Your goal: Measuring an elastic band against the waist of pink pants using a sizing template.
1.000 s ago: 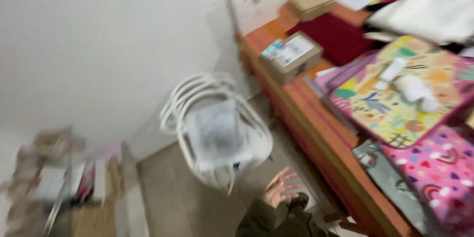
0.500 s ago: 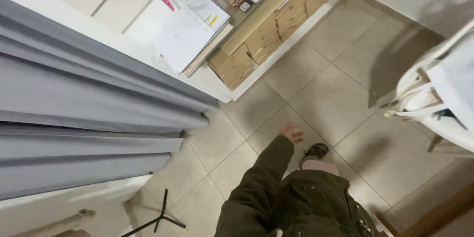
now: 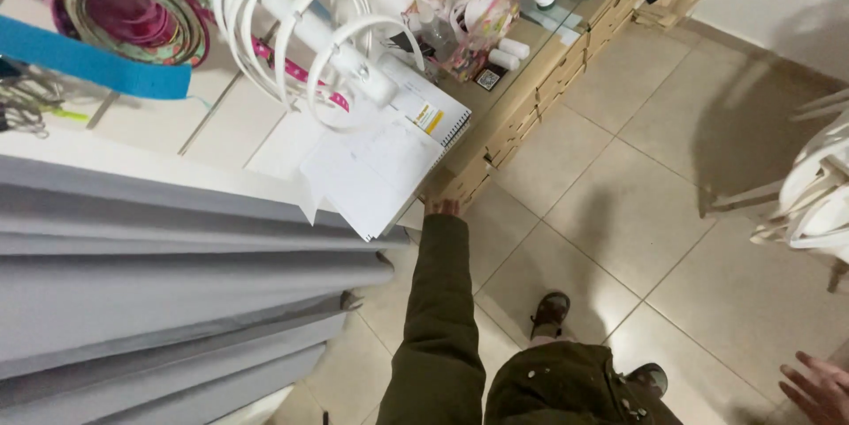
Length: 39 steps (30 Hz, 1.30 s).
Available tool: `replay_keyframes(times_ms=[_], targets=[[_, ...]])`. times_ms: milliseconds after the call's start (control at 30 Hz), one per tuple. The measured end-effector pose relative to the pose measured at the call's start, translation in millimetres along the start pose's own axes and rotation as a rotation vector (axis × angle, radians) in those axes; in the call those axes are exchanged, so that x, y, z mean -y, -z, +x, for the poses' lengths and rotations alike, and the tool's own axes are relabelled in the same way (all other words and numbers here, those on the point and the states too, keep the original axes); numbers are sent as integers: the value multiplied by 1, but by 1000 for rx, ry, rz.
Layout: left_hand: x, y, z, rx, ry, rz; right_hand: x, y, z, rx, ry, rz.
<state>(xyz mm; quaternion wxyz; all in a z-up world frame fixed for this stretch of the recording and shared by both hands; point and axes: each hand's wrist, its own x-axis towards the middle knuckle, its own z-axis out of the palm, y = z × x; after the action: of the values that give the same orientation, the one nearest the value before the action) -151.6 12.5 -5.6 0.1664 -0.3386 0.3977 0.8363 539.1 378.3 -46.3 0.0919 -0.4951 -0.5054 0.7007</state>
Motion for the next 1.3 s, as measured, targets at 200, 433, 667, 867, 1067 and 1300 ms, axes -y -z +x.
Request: replay_keyframes(times_ms=[200, 433, 667, 867, 1067, 1300], targets=[[-7, -25, 26, -103, 134, -139, -21, -9, 14, -80, -96, 81], [-53, -37, -12, -157, 150, -172, -22, -25, 14, -96, -195, 125], [-49, 38, -36, -132, 67, -30, 29, -56, -26, 124, 17, 103], [-50, 103, -26, -75, -24, 88, 119, -146, -70, -65, 65, -83], [-38, 144, -123, 35, -22, 267, 159, -274, -49, 295, 603, -317], [32, 146, -243, 395, 288, 489, 254, -385, -128, 413, 1166, -1238]])
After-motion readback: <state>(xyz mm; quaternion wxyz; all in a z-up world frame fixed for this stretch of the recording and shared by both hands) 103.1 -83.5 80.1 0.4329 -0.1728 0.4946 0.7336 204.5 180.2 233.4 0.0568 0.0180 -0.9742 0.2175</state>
